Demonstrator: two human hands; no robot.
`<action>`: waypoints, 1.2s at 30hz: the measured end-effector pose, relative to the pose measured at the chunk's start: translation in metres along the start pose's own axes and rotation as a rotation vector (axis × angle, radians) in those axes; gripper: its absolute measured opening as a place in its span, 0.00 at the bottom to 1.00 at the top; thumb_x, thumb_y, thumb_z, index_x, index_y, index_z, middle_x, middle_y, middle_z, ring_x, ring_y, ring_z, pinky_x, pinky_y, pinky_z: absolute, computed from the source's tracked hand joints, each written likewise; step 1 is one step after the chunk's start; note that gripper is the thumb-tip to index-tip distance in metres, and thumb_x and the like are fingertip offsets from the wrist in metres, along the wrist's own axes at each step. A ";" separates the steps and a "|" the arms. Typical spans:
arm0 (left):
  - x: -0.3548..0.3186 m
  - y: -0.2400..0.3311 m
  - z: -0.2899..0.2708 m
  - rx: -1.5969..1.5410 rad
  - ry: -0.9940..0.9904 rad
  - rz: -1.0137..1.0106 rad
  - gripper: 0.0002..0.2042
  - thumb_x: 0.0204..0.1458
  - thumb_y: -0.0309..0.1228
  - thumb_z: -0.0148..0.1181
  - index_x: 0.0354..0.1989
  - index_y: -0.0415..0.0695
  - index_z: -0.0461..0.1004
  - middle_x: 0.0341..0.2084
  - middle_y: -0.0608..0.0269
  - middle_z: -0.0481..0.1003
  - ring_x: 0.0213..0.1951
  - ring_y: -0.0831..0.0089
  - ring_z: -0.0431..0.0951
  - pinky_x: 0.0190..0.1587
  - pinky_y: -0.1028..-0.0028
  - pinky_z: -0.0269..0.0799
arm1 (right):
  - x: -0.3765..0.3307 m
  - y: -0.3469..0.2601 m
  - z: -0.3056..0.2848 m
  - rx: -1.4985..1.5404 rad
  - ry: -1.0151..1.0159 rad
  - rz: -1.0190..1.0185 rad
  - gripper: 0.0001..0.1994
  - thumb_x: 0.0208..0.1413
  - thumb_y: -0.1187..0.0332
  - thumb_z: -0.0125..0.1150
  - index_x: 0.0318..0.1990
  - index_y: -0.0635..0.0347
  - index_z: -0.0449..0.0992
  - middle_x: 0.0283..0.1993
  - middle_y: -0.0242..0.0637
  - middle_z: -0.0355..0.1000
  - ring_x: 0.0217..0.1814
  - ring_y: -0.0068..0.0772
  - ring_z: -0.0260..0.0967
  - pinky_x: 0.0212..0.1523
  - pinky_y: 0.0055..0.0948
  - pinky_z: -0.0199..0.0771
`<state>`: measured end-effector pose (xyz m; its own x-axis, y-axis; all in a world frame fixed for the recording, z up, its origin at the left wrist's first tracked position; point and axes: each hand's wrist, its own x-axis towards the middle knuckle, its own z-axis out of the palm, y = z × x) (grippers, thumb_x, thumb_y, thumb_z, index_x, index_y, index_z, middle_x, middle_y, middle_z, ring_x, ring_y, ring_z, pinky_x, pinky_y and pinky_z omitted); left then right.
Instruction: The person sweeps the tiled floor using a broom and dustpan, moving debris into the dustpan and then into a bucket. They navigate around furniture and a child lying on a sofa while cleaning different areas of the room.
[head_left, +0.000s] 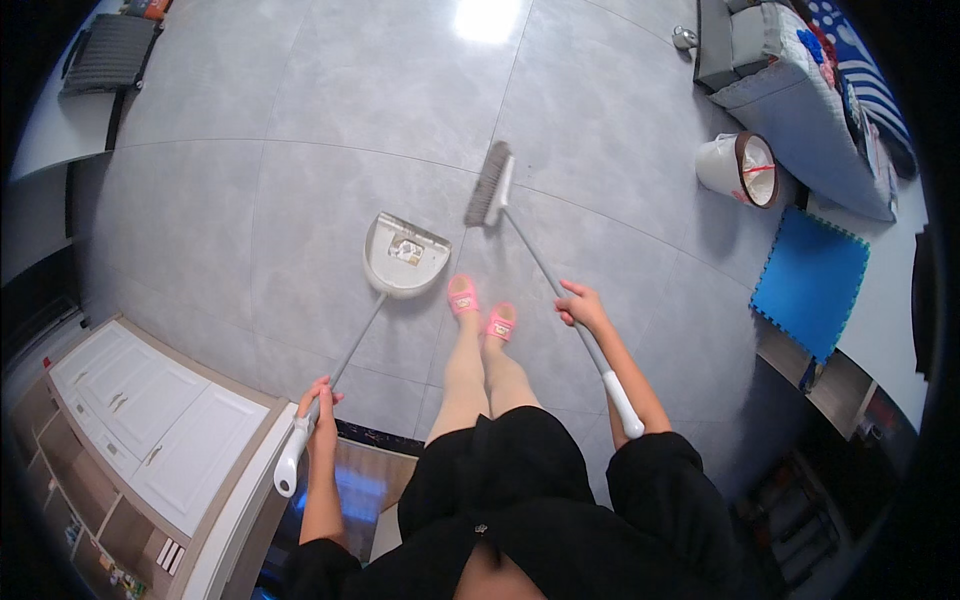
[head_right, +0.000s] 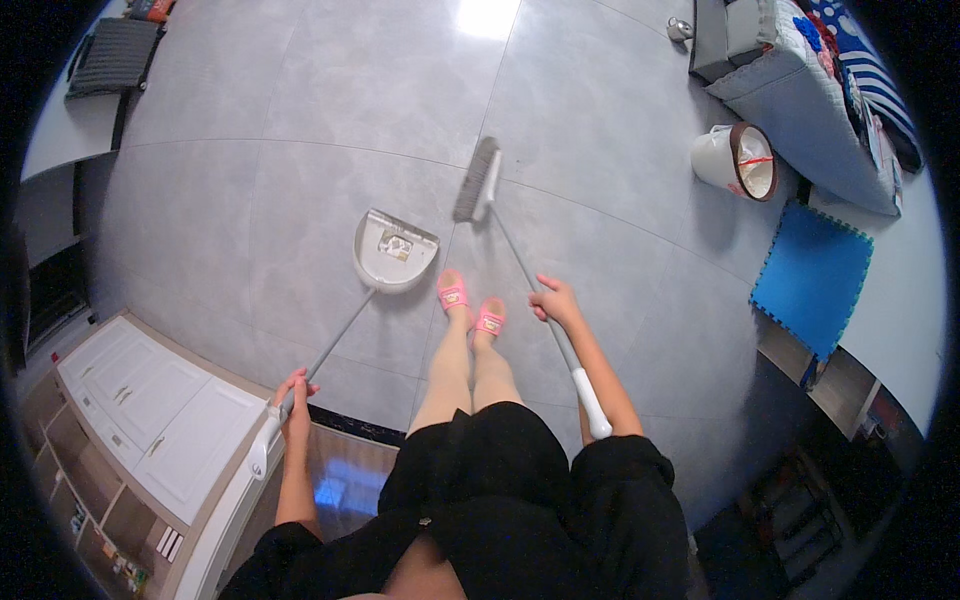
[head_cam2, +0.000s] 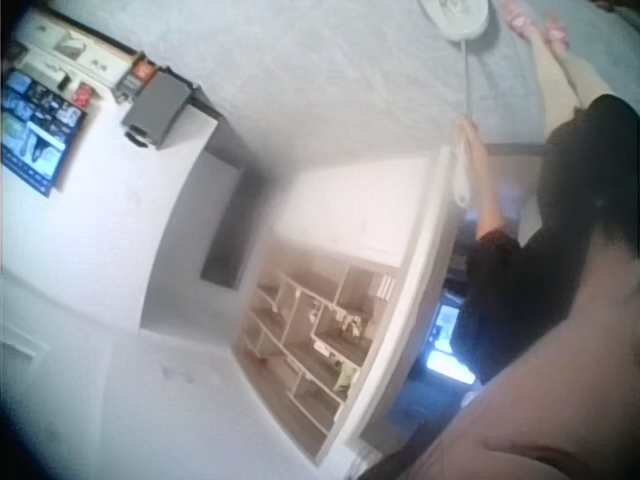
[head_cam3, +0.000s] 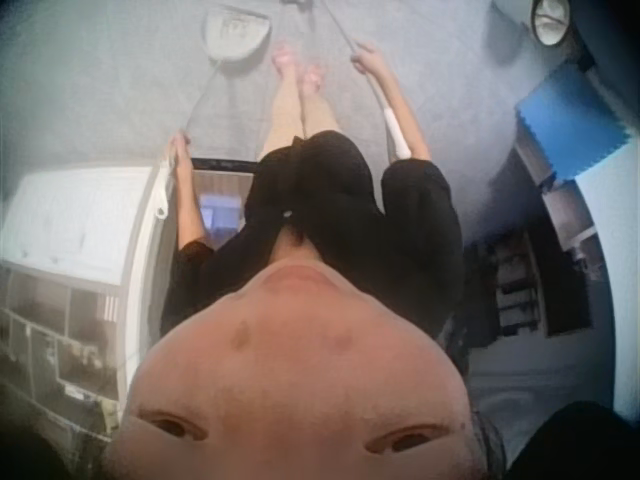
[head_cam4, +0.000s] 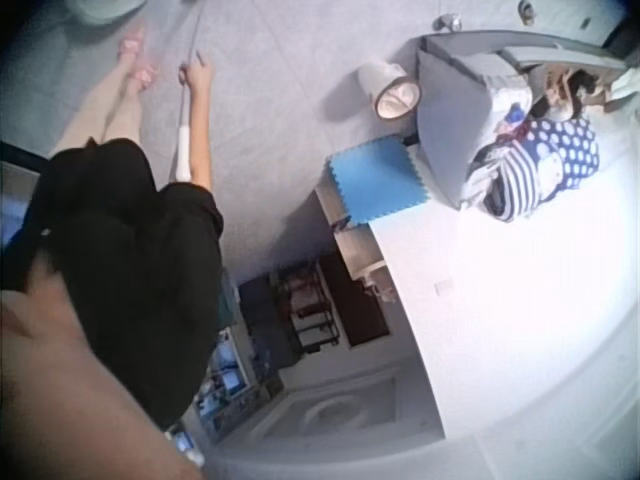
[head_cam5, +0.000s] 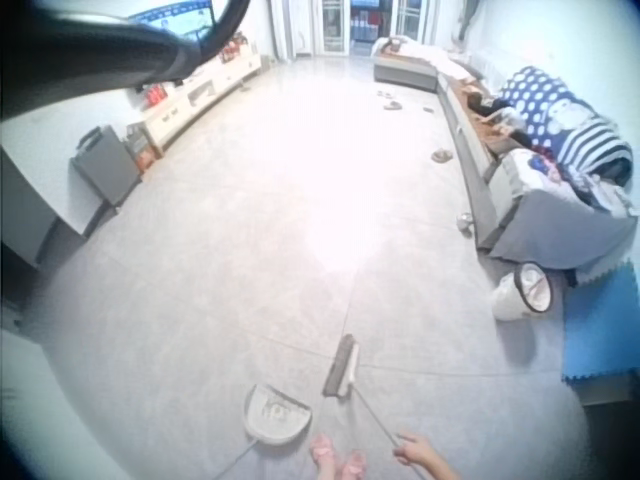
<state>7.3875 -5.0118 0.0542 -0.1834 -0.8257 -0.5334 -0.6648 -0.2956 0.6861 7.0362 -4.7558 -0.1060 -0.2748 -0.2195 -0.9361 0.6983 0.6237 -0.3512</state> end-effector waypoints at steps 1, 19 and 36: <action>0.008 0.009 0.006 -0.008 -0.015 0.026 0.08 0.49 0.29 0.47 0.31 0.37 0.67 0.38 0.55 0.68 0.26 0.75 0.71 0.33 0.77 0.68 | -0.008 0.006 -0.012 0.018 0.030 0.025 0.28 0.39 0.81 0.52 0.53 0.66 0.54 0.17 0.37 0.65 0.11 0.21 0.57 0.10 0.22 0.54; 0.056 0.061 0.036 0.046 -0.122 0.089 0.06 0.49 0.26 0.46 0.31 0.36 0.67 0.38 0.55 0.68 0.26 0.74 0.71 0.35 0.76 0.68 | 0.078 -0.074 0.048 0.493 -0.028 -0.067 0.31 0.42 0.78 0.51 0.57 0.62 0.47 0.20 0.39 0.65 0.12 0.20 0.55 0.11 0.20 0.53; 0.028 0.065 0.047 0.029 0.034 0.008 0.07 0.49 0.27 0.47 0.32 0.36 0.67 0.37 0.56 0.69 0.27 0.73 0.72 0.34 0.77 0.68 | 0.005 -0.029 0.020 0.272 -0.092 -0.106 0.29 0.40 0.79 0.51 0.54 0.67 0.53 0.17 0.35 0.64 0.11 0.20 0.56 0.11 0.20 0.54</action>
<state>7.3048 -5.0312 0.0609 -0.1643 -0.8440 -0.5105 -0.6843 -0.2753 0.6753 7.0278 -4.7901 -0.1006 -0.3035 -0.3474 -0.8872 0.8237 0.3723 -0.4276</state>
